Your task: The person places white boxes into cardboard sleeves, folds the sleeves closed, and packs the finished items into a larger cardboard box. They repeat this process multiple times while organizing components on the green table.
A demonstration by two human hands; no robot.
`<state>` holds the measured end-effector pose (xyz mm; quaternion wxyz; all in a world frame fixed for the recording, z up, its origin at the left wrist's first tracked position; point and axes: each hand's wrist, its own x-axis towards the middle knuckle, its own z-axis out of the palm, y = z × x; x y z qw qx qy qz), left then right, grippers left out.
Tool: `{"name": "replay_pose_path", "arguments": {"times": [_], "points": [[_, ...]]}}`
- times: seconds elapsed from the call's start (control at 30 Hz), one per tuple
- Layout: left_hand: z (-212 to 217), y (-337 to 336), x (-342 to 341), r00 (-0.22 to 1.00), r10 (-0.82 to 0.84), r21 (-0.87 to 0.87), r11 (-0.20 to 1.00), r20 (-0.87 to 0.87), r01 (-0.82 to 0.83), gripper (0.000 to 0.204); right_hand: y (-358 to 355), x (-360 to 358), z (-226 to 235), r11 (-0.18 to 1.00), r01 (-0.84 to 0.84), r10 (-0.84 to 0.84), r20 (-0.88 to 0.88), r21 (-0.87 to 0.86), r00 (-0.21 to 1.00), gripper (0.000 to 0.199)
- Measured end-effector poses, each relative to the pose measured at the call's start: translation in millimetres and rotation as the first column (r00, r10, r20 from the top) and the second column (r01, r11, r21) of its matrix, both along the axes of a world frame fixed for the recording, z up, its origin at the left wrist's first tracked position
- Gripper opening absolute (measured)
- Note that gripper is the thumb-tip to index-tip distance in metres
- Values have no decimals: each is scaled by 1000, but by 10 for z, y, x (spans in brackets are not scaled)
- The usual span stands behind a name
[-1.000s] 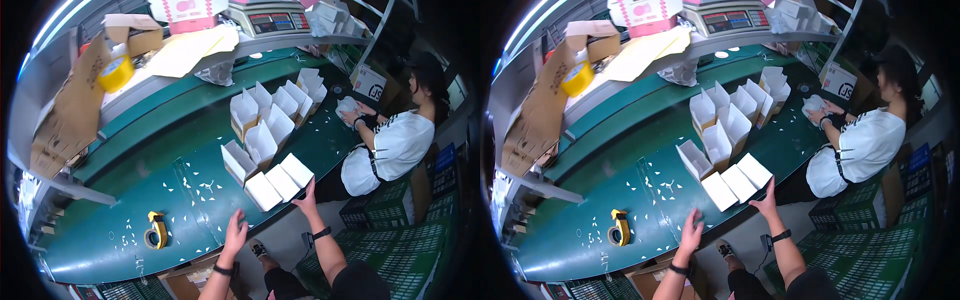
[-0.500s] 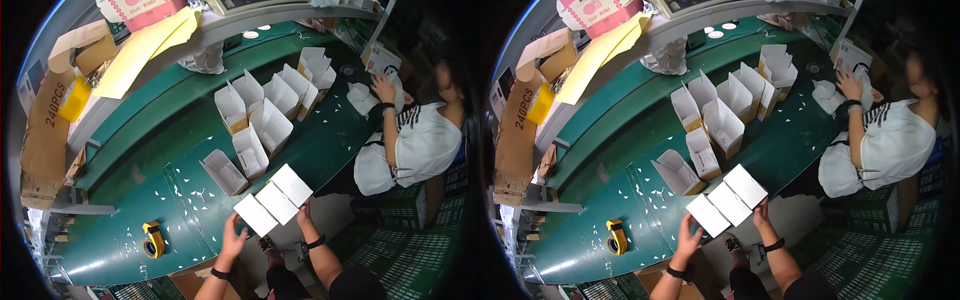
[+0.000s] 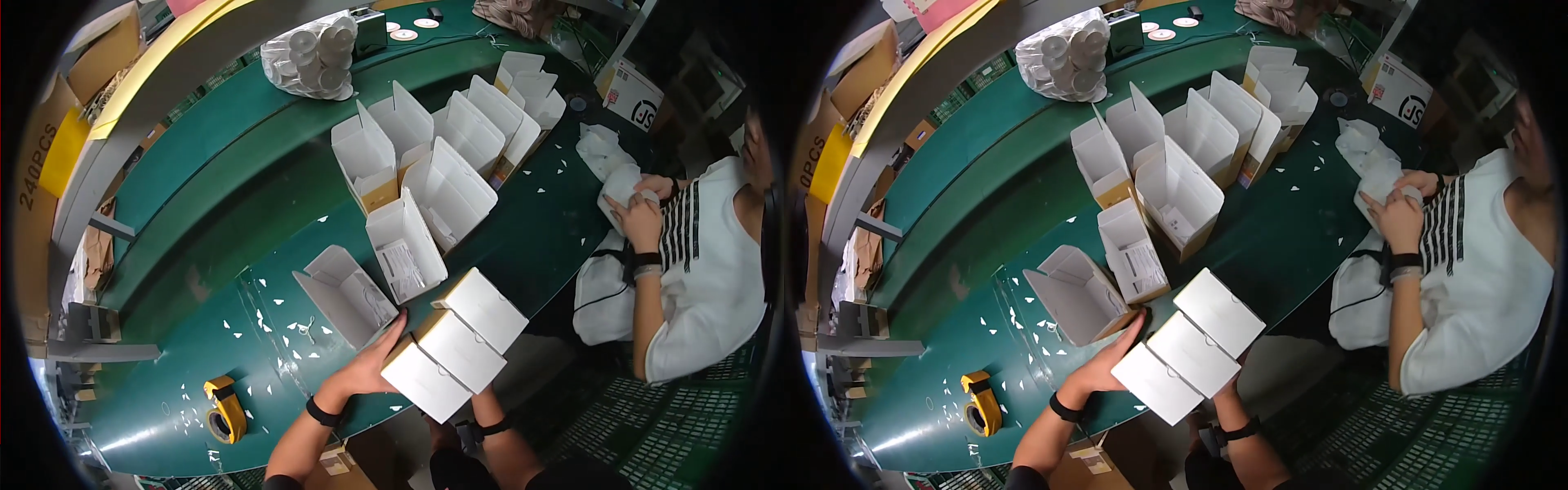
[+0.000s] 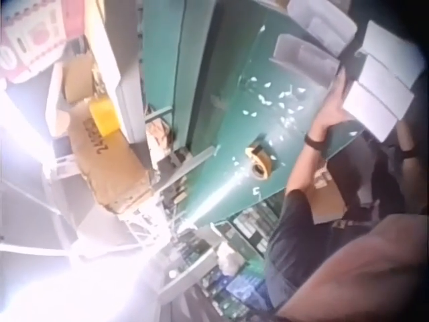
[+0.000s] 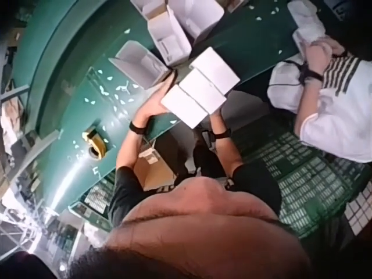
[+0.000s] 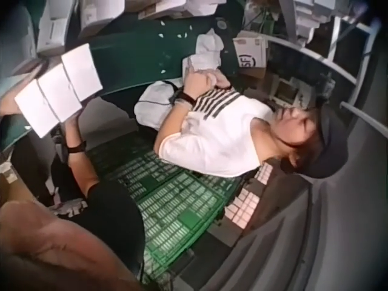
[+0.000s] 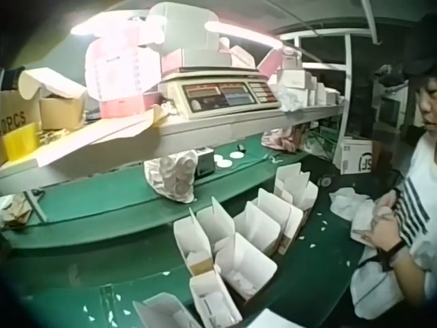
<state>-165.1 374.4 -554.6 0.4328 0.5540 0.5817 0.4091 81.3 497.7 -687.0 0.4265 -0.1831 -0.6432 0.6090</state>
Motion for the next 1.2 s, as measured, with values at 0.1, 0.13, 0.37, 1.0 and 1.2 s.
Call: {"name": "replay_pose_path", "arguments": {"times": [0.1, 0.13, 0.37, 1.0, 1.2], "points": [[81, 110, -80, 994, -105, 37, 994, 33, 104, 130, 10, 77, 10, 1000, -17, 18, 23, -10, 1000, 84], [88, 135, -120, 987, -154, 50, 987, 48, 152, 135, 17, 96, 18, 1000, -23, 24, 32, -17, 999, 84], [90, 473, -71, 982, -191, 131, 973, -10, 191, 139, 85, 211, 75, 997, -59, 63, 71, -58, 996, 82], [-82, 271, 702, 972, -1, 365, 927, 236, -88, 132, 446, 440, 702, 948, -156, 209, 172, -277, 963, 78], [75, -151, 1205, 977, 83, 391, 907, 199, -156, 134, -32, 366, 1416, 725, -339, 435, 17, -599, 900, 77]]}}
